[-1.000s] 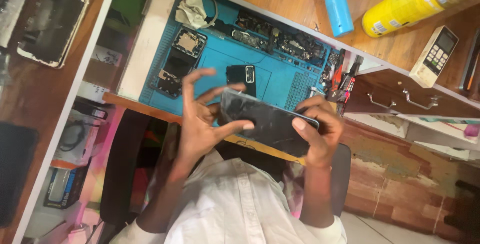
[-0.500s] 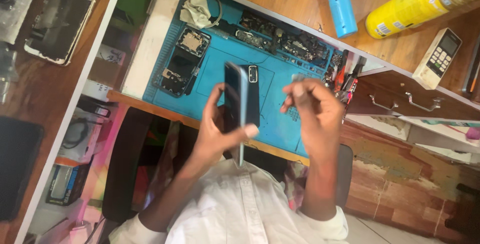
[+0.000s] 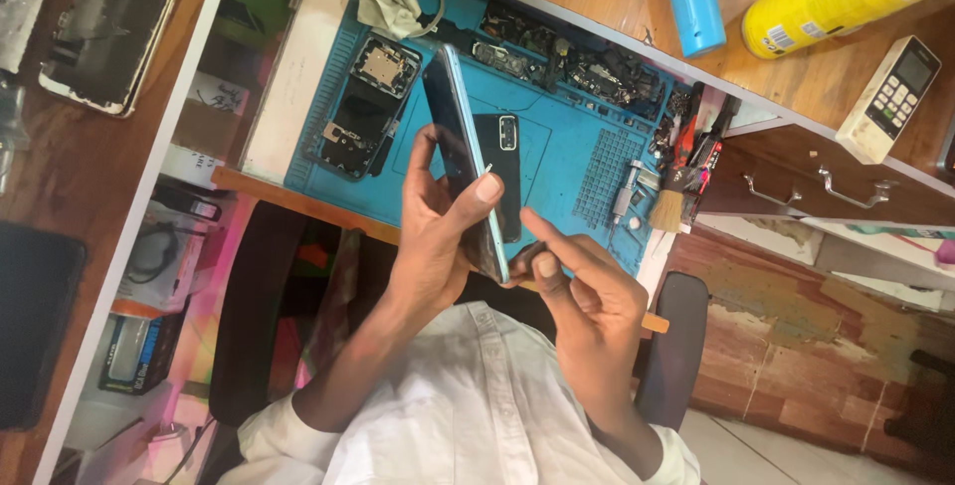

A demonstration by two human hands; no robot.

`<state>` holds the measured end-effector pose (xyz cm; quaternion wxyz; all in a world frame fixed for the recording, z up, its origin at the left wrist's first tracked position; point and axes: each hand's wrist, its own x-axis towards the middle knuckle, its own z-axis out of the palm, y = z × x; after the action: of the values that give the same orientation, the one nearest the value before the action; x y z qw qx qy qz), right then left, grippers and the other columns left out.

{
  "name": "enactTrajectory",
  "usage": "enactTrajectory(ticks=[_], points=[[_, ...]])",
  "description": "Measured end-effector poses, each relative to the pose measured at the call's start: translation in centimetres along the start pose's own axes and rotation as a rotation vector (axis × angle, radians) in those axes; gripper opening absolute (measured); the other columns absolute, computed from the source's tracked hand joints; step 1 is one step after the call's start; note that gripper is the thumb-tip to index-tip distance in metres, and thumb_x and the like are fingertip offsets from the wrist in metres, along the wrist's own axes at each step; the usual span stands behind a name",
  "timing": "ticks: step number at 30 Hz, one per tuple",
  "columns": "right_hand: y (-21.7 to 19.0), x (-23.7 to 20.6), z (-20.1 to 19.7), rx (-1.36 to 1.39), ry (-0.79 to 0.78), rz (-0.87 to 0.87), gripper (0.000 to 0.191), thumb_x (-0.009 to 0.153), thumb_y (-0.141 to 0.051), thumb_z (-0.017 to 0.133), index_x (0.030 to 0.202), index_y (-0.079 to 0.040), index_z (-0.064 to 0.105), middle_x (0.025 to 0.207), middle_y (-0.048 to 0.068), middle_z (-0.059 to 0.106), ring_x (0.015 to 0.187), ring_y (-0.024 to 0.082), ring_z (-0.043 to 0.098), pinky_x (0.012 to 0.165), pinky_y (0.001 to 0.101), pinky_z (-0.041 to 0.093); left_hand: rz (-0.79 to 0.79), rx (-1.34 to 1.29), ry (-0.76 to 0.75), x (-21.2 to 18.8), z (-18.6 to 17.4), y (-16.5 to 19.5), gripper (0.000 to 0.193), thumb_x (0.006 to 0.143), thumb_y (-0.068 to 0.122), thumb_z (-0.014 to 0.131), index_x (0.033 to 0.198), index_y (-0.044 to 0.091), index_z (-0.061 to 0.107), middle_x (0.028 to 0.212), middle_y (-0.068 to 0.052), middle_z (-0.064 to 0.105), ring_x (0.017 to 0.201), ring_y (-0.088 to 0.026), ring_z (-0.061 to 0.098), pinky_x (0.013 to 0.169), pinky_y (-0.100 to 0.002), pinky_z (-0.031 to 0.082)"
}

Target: The person uses a small metal tool to pry and separate the screen assembly from the frame of a smartphone. They work along the edges of the device, carefully lifting the screen while holding the phone body steady on a blue work mat.

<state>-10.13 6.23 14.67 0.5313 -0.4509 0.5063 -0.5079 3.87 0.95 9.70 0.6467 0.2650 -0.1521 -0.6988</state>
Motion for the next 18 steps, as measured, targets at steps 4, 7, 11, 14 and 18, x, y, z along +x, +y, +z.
enactTrajectory(ticks=[4,7,11,14,18], points=[[-0.3,-0.2,0.0,-0.024,0.025,-0.011,0.027,0.096,-0.001,0.069,0.119,0.012,0.067,0.105,0.017,0.075,0.090,0.020,0.074,0.083,0.0384,0.068,0.072,0.074,0.055,-0.1,0.5,0.5,0.074,0.084,0.007,0.084,0.143,0.006,0.039,0.115,-0.015,0.067,0.102,-0.018,0.069,0.088,-0.034,0.060],[-0.4,0.0,-0.3,-0.020,-0.012,-0.028,0.024,0.098,0.001,0.068,0.119,0.013,0.070,0.102,0.017,0.075,0.090,0.020,0.075,0.086,0.0386,0.068,0.134,0.143,0.064,-0.2,0.8,0.7,0.077,0.084,0.001,0.084,0.144,0.004,0.038,0.116,-0.015,0.068,0.104,-0.020,0.069,0.091,-0.035,0.060],[-0.3,0.2,-0.3,-0.067,-0.007,-0.032,0.022,0.096,0.002,0.069,0.116,0.012,0.071,0.099,0.018,0.074,0.090,0.019,0.075,0.084,0.0386,0.065,0.152,0.221,0.087,-0.2,1.2,1.1,0.078,0.081,-0.002,0.084,0.143,0.005,0.037,0.116,-0.015,0.069,0.106,-0.020,0.071,0.093,-0.035,0.060],[-0.3,0.2,-0.1,-0.072,0.008,-0.036,0.021,0.095,0.003,0.069,0.115,0.011,0.071,0.099,0.018,0.074,0.090,0.019,0.076,0.084,0.0391,0.065,0.160,0.258,0.097,-0.2,1.4,1.4,0.081,0.080,-0.002,0.085,0.144,0.005,0.035,0.114,-0.015,0.069,0.104,-0.019,0.071,0.092,-0.034,0.061],[-0.2,0.1,0.0,-0.095,0.015,-0.080,0.019,0.096,0.003,0.070,0.113,0.011,0.071,0.097,0.018,0.074,0.090,0.019,0.076,0.084,0.0398,0.065,0.152,0.280,0.114,-0.3,1.6,1.7,0.081,0.081,-0.002,0.085,0.144,0.002,0.034,0.113,-0.016,0.070,0.102,-0.019,0.072,0.090,-0.034,0.063]])
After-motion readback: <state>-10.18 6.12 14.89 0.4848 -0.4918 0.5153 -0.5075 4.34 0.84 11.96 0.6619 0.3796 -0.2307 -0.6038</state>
